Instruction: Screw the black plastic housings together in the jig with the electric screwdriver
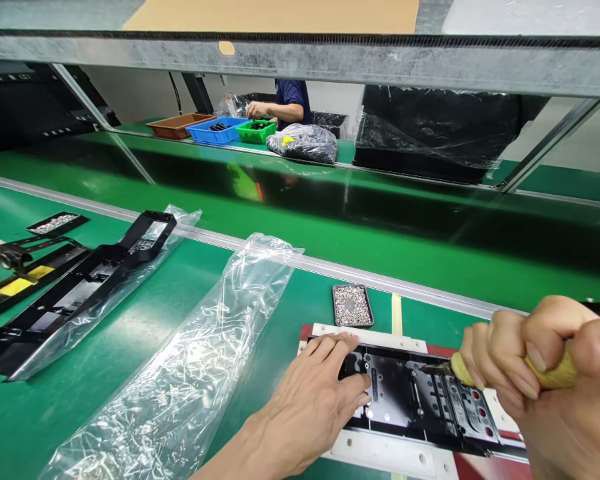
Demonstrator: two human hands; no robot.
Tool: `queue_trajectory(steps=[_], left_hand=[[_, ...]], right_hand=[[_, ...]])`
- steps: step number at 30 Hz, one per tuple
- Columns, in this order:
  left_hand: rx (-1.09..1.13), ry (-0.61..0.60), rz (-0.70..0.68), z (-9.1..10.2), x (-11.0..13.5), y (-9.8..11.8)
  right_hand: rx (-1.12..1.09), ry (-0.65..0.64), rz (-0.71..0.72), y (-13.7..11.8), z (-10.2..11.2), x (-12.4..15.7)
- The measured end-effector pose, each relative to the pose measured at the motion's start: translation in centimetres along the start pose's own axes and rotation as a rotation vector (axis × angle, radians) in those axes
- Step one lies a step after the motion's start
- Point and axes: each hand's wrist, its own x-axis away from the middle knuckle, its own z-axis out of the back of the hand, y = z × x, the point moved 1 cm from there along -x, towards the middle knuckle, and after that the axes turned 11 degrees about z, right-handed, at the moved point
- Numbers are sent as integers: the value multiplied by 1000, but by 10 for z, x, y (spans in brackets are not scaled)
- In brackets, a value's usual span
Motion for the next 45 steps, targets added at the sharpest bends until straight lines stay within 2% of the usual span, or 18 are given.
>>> queue_trajectory(steps=[3, 9, 22, 45], left_hand=[[6, -14, 13, -1, 1, -1], [14, -28, 25, 0, 3, 1], [21, -28, 15, 2, 1, 1], [15, -35, 23, 3, -1, 3]], right_hand=[[-20, -15, 6, -4, -4, -4], [-11, 62, -49, -1, -6, 1], [-28, 35, -53, 6, -6, 6], [-5, 133, -74, 9, -14, 20]])
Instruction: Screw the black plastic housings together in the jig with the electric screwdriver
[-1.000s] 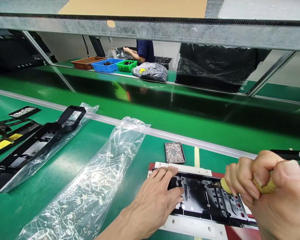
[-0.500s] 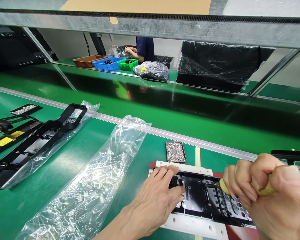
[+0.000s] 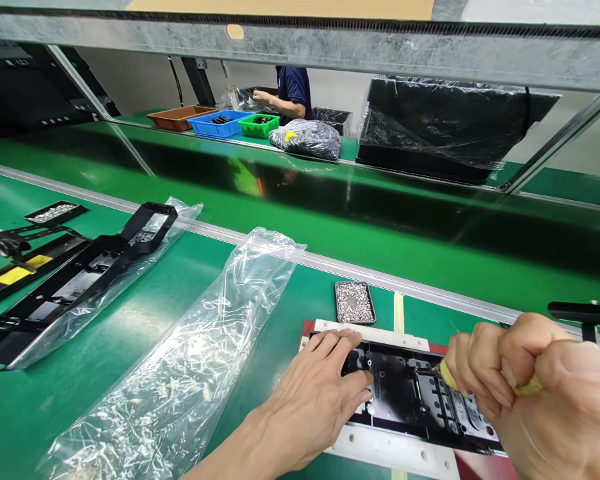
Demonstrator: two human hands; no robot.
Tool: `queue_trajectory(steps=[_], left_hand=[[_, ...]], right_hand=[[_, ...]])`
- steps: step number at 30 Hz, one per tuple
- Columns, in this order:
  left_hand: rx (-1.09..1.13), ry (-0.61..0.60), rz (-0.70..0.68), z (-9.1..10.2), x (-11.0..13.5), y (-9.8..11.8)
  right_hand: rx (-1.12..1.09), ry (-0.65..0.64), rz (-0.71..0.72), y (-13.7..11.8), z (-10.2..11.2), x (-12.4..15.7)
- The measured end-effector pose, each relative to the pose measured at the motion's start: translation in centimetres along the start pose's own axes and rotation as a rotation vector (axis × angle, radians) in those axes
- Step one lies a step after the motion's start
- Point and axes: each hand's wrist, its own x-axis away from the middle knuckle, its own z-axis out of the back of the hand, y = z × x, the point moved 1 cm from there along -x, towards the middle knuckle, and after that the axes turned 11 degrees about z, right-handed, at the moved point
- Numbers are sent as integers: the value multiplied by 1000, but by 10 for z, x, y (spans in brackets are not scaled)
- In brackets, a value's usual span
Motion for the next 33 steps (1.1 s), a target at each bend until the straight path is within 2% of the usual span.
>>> queue_trajectory(steps=[33], left_hand=[[0, 11, -8, -3, 2, -1]], right_hand=[[22, 17, 12, 6, 1, 6]])
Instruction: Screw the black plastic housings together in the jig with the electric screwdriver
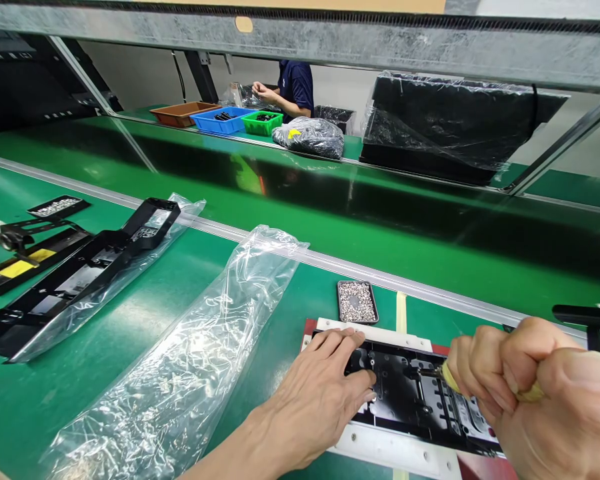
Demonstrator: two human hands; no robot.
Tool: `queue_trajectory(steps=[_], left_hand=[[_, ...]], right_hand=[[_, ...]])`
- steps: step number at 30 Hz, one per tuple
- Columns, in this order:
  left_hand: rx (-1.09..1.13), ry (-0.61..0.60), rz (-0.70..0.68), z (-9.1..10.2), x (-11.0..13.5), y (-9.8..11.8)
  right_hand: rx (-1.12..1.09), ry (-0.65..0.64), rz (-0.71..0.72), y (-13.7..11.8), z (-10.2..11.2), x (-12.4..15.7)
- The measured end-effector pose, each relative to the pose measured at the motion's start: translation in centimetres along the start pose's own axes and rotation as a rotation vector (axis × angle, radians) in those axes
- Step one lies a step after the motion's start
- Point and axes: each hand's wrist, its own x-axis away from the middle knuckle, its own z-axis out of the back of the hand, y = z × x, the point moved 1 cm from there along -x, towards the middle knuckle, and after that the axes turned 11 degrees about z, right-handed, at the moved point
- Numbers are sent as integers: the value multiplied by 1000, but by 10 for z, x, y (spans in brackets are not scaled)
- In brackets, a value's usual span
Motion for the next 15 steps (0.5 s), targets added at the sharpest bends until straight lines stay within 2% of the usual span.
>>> queue_trajectory(steps=[15], left_hand=[[6, 8, -6, 1, 0, 1]], right_hand=[[-26, -4, 17, 2, -1, -1]])
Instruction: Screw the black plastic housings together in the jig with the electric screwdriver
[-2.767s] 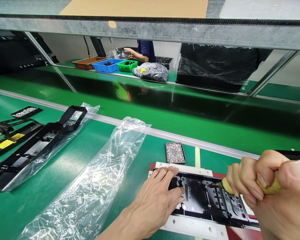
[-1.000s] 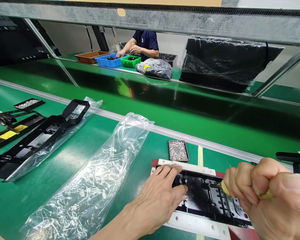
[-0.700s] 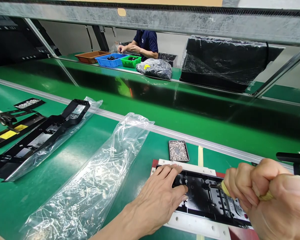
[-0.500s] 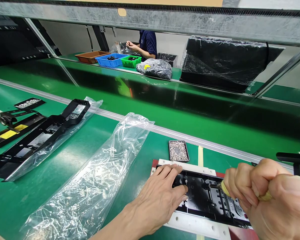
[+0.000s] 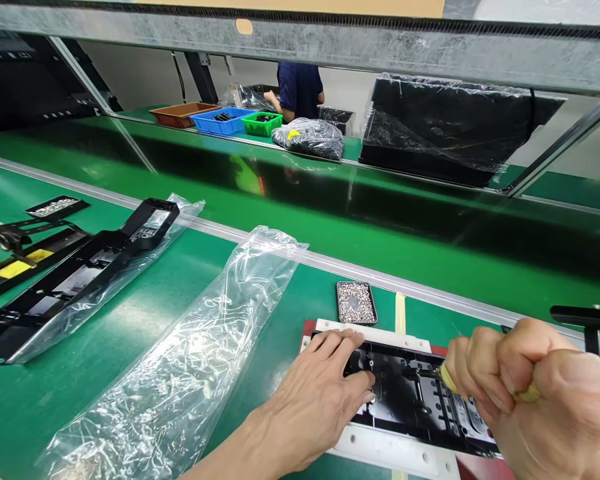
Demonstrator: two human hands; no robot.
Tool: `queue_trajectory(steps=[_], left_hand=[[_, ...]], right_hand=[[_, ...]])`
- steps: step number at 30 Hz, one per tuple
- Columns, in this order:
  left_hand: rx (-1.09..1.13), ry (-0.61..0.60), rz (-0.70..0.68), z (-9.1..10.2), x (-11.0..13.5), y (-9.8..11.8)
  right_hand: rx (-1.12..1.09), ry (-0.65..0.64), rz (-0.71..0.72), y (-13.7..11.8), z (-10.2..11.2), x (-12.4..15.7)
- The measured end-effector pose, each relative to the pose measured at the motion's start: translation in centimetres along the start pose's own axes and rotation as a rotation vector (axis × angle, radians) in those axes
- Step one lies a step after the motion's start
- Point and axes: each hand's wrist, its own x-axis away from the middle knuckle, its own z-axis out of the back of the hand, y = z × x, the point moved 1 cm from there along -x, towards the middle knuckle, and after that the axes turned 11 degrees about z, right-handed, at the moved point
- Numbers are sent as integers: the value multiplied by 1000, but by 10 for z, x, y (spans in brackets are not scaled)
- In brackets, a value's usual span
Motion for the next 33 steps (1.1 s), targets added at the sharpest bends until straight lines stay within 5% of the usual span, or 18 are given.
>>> queue_trajectory(steps=[33], left_hand=[[-8, 15, 1, 0, -1, 0]], right_hand=[[-6, -42, -5, -1, 2, -1]])
